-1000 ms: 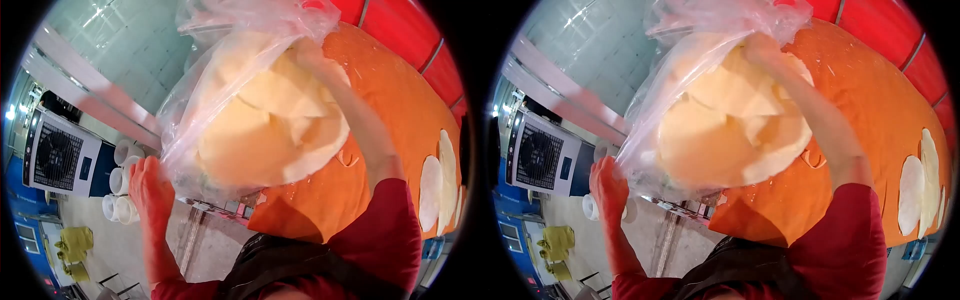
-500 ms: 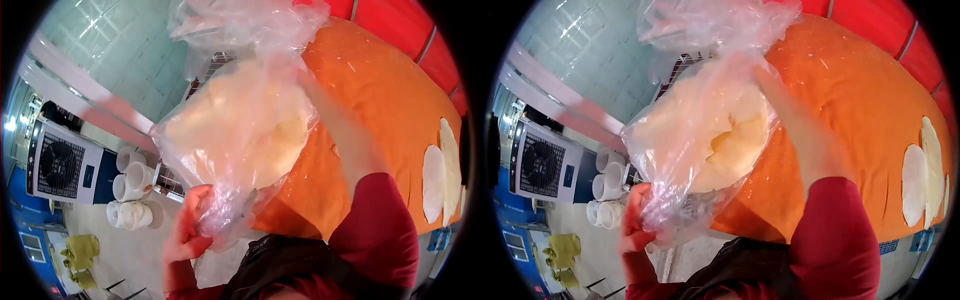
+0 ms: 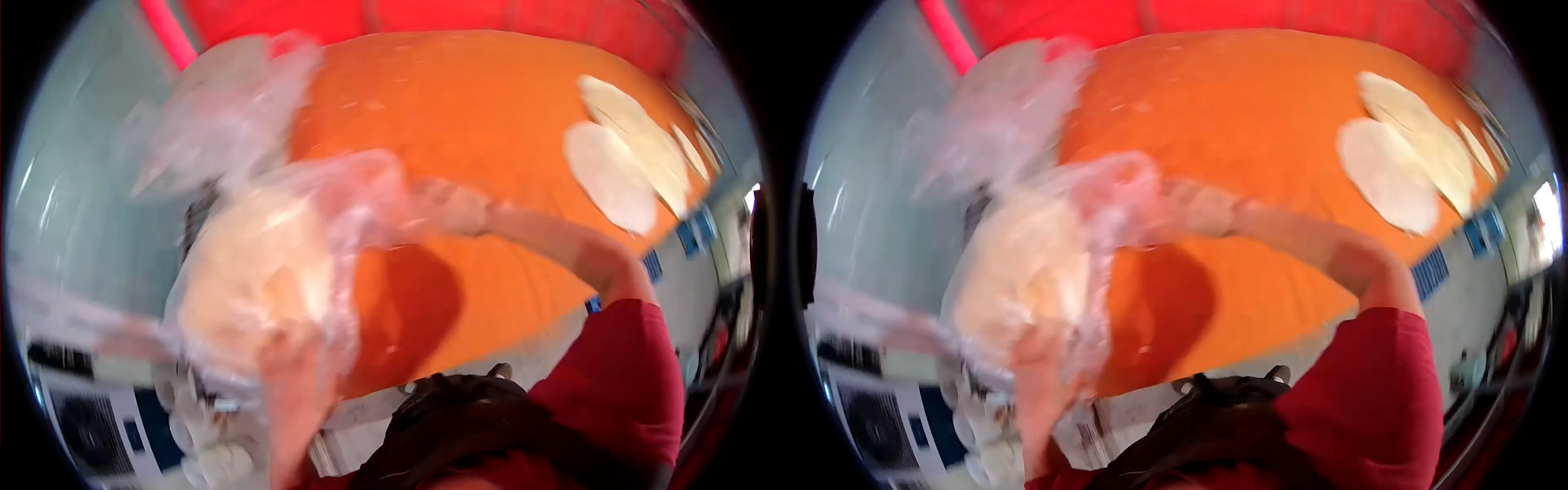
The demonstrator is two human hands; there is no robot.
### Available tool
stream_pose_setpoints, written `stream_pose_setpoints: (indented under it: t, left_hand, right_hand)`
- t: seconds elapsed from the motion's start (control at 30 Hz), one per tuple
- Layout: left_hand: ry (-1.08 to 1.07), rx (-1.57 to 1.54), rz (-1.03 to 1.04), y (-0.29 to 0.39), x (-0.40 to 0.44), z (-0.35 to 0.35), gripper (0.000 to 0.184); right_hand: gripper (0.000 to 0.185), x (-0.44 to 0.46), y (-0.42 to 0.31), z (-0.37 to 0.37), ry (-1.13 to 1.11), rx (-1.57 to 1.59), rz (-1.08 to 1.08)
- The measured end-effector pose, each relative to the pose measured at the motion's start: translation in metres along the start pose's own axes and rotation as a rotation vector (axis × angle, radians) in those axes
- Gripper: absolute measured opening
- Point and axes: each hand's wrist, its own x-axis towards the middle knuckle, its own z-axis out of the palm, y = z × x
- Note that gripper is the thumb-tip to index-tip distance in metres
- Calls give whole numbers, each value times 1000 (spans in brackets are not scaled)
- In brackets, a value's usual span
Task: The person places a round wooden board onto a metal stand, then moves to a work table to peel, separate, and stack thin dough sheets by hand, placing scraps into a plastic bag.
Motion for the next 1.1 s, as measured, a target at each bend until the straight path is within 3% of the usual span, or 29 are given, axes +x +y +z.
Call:
stream_pose_setpoints:
  t: [0.07, 0.1, 0.13, 0.17, 0.2, 0.23, 0.3, 0.33, 0.4, 0.47, 0.53, 0.6, 0.7, 0.73, 0.77, 0.83, 0.87, 0.93, 1.0, 1.1]
  left_hand:
    - [747, -136, 71, 23, 21, 8, 62]
    - [690, -113, 100, 29, 45, 25, 66]
    - [635, -83, 119, 34, 79, 52, 70]
    - [583, -52, 127, 47, 98, 71, 74]
    - [260, 151, 82, 61, 88, 79, 76]
    - [-24, 386, 59, 114, 96, 70, 77]
    - [110, 120, 212, 186, 99, 43, 75]
    - [119, -98, 257, 222, 107, 45, 72]
    - [94, -604, 325, 290, 132, 62, 62]
    - [-295, -1450, 365, 365, 176, 92, 49]
    - [-557, -1916, 123, 424, 240, 138, 43]
    - [-580, -2135, -240, 480, 285, 155, 45]
    - [-457, -2045, -318, 527, 317, 151, 47]
    - [-553, -2042, -184, 532, 332, 155, 46]
    - [-484, -1948, -148, 545, 336, 149, 44]
    - [-354, -1766, -64, 574, 339, 124, 40]
    - [-234, -1767, -29, 592, 337, 108, 34]
    - [-316, -1742, 48, 611, 347, 81, 34]
    - [-293, -1717, 141, 646, 349, 48, 41]
    - [-252, -1665, 272, 698, 373, 0, 49]
  right_hand:
    - [32, -64, -36, -24, -33, 76, 62]
    - [39, -101, -58, -40, -115, 208, 178]
    - [35, -140, -75, -49, -96, 294, 249]
    - [25, -183, -94, -54, -252, 320, 327]
    - [17, -228, -113, -64, -405, 354, 402]
    - [16, -312, -125, -100, -403, 358, 510]
    - [13, -413, -156, -147, -456, 447, 769]
    - [12, -451, -169, -165, -517, 504, 956]
    - [9, -499, -175, -204, -569, 462, 1113]
    - [7, -533, -171, -221, -522, 419, 1195]
    - [6, -564, -157, -226, -412, 370, 1238]
    - [6, -590, -135, -219, -332, 380, 1269]
    - [8, -621, -87, -216, -159, 375, 1275]
    - [8, -630, -69, -216, -167, 379, 1298]
    - [9, -637, -52, -214, -177, 385, 1321]
    - [36, -660, -20, -199, -119, 414, 1341]
    - [46, -664, 0, -192, 46, 364, 1275]
    - [67, -648, 39, -178, 226, 287, 1137]
    - [64, -618, 81, -167, 381, 257, 1081]
    - [27, -630, 149, -134, 463, 554, 1203]
